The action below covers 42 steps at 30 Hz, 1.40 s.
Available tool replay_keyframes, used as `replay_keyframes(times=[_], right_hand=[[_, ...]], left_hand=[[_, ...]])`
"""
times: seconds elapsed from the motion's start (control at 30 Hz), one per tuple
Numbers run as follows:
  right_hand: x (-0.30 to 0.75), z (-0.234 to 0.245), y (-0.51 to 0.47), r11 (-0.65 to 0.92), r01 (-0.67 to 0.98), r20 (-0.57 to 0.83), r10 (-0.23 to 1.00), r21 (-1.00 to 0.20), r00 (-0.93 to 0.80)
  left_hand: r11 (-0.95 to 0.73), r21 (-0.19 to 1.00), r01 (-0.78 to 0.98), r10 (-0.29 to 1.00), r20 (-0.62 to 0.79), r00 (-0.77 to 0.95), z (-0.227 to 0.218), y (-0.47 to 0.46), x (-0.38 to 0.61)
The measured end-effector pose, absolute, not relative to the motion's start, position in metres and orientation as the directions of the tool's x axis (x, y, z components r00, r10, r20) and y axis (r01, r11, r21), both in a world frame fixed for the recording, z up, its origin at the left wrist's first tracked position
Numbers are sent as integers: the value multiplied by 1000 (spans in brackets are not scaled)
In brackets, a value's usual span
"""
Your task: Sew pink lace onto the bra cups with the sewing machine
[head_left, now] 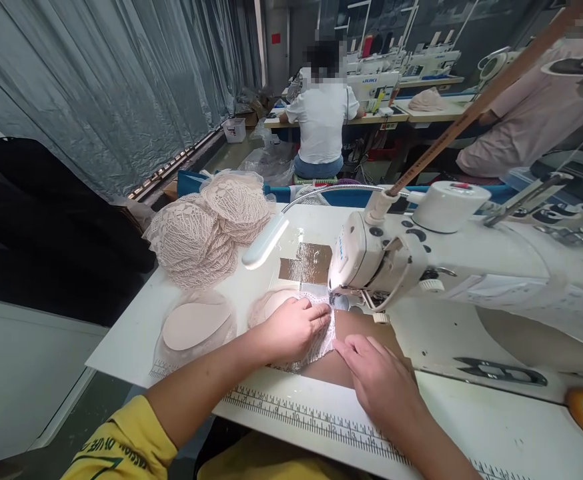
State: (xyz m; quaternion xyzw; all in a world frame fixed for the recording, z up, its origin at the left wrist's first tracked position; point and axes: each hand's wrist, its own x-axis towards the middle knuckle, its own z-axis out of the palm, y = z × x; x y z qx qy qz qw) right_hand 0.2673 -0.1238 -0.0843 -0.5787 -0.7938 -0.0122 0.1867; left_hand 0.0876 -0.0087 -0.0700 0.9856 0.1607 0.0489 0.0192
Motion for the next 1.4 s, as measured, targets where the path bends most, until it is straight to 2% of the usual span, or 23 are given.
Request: replay_keyframes(times=[0.17, 0.27, 0.5, 0.77, 0.97, 1.23, 1.4], right_hand=[[266, -70, -112, 261, 940, 152, 961, -221, -231], [267, -68, -103, 249, 948, 110, 967, -201, -231], [270, -79, -92, 259, 953, 191, 955, -160, -228], [275, -89, -96, 337, 936, 310, 905, -106, -291], [275, -86, -90, 343, 938, 374, 877, -52, -300], [271, -90, -83, 213, 976, 340, 916, 37, -213], [273, -94, -84, 181, 983, 329, 928, 2, -172]], left_hand=[[-945, 22, 328, 328, 73, 942, -69, 1, 89], [-945, 8, 328, 327, 64, 943, -69, 8, 92], [-951, -1, 310, 310, 65, 949, -65, 22, 95], [-961, 121, 250, 267, 161, 950, -66, 2, 88], [-963, 98, 250, 264, 165, 951, -69, 9, 88], [-964, 132, 230, 252, 184, 950, -68, 29, 93], [-954, 131, 270, 291, 188, 938, -71, 36, 95]])
